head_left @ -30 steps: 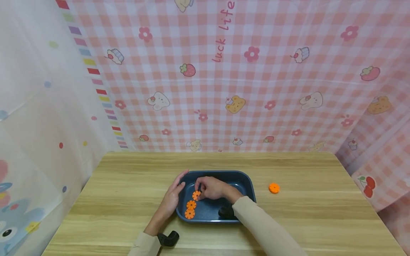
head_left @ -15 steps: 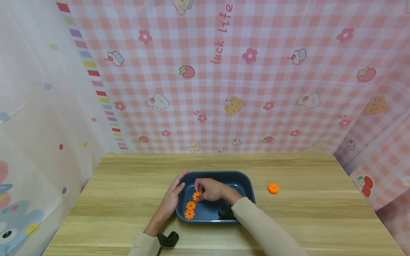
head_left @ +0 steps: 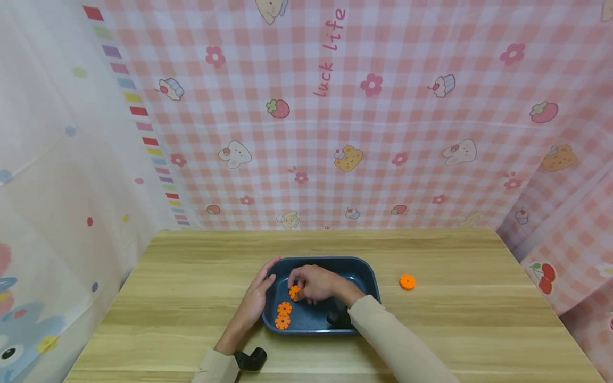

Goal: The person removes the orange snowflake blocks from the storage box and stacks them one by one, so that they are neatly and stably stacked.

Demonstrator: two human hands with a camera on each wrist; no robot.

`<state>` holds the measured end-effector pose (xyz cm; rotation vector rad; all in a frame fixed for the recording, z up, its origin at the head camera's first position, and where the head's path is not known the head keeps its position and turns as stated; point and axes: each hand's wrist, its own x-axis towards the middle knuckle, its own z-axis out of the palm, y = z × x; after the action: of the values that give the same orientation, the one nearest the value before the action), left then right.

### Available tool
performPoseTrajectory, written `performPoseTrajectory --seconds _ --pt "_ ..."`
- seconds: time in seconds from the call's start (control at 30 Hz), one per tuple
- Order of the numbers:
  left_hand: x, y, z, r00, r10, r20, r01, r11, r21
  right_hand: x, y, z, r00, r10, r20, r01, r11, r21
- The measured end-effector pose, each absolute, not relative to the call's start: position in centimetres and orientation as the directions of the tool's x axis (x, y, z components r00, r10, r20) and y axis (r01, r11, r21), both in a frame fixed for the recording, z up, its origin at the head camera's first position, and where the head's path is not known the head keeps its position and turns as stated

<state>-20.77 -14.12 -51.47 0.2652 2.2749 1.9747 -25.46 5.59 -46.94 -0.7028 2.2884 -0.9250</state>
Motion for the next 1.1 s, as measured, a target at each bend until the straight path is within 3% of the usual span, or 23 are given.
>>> performPoseTrajectory --seconds 0.33,0.63,1.1 --pt "-20.8 -14.1 -51.4 -0.979 0.205 0.018 0.047 0.135 0.99 -25.4 6.4 -45.8 -0.698 -0.665 -0.265 -0.196 0.533 -0.823" --pt "-20.8 -14.0 -51.5 -0.98 0.199 0.01 0.037 0.131 0.991 -25.1 7.4 -44.8 -0.738 -0.625 -0.253 -0.062 0.437 -0.897" --pt "-20.8 -14.0 -51.5 -0.981 0.193 0.012 0.036 0.121 0.992 -25.2 9.5 -44.1 -0.737 -0.649 -0.189 -0.102 0.383 -0.918"
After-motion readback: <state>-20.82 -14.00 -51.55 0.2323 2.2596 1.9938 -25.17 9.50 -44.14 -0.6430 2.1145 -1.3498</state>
